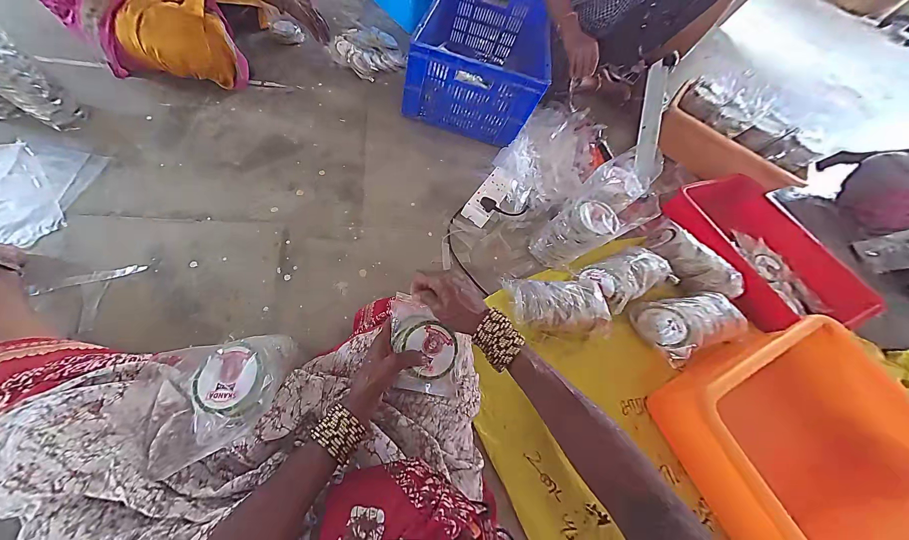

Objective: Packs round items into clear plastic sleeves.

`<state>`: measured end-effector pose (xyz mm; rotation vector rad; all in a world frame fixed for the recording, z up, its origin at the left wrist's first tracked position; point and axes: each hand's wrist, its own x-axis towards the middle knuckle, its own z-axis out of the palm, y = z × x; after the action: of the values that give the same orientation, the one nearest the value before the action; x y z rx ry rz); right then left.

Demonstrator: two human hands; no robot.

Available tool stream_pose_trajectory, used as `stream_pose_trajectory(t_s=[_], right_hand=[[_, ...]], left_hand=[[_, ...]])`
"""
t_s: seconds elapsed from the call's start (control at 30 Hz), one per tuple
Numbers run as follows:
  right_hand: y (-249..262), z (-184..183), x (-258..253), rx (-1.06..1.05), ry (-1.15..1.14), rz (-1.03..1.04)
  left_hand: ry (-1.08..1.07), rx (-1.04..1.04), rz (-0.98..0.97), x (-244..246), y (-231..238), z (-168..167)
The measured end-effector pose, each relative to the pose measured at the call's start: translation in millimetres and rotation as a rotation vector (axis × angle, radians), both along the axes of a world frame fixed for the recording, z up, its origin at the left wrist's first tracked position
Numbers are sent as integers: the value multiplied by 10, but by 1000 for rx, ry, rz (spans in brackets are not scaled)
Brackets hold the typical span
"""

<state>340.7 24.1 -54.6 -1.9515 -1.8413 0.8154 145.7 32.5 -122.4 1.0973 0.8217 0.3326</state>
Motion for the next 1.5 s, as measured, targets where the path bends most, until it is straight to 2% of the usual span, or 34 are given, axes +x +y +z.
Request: stream_pose_trajectory(t_s=[0.07,0.1,0.2,0.23,0.37,0.4,0.47,0.5,0.6,0.63,0.73,0.77,0.87,0.9,0.97,1.0,1.03,1.13,1.17,1.27,1.3,1.4,1.43,1.5], right_hand=[[-22,-56,14,266,36,-130],[-22,-79,-1,309,28,-138],[11,53,-113,-106,-58,84],[24,65,-125,-134,-66,97],[4,-33,-98,300,-9,-126],[5,-31,-119,238,-32,-83],[48,-24,-165,-40,-52,92],[69,-33,-168,-76,-51,115],[79,-64,-94,172,-23,-54],[73,-88,-76,193,-30,-80],[90,-40,-47,-181,-111,68],[62,-53,-6,-159,-85,37],[-116,-119,142,260,19,-254],[-184,-133,158,275,11,-292],[-293,-106,180,-20,-8,-172],[-347,-126,171,-104,8,-132],[-408,-160,186,-68,28,-164],[-534,-245,197,313,55,-429],[-556,-245,180,326,36,-453],[-576,-171,134,-19,1,-257],[-591,-180,154,7,4,-274],[-660,-201,223,339,5,-472],[-698,-188,205,325,-15,-475],[-759,-155,150,50,-23,-321]], left_hand=[[-13,-20,18,-9,-19,-4],[-24,-28,19,-12,-21,-8],[-20,-19,1,-3,-6,-10],[-15,-18,0,-3,-5,-18],[5,-28,21,1,-13,-40],[11,-25,20,8,-11,-37],[32,-18,-4,18,4,-33],[34,-9,-15,15,12,-49],[20,0,-5,2,21,-68],[21,-5,-2,1,10,-59],[27,-16,-10,10,16,-20],[22,-12,-16,4,21,-22],[12,-23,3,-6,16,-42],[18,-33,8,-10,11,-42],[34,-44,3,9,31,-12],[47,-43,-4,12,29,-3],[52,-42,-8,20,31,-3],[48,-47,2,12,18,-41],[54,-45,5,7,10,-39],[62,-24,1,10,18,3],[65,-24,0,11,17,15],[81,-55,32,12,-9,36],[81,-59,34,3,-19,38],[77,-50,28,7,-5,25]])
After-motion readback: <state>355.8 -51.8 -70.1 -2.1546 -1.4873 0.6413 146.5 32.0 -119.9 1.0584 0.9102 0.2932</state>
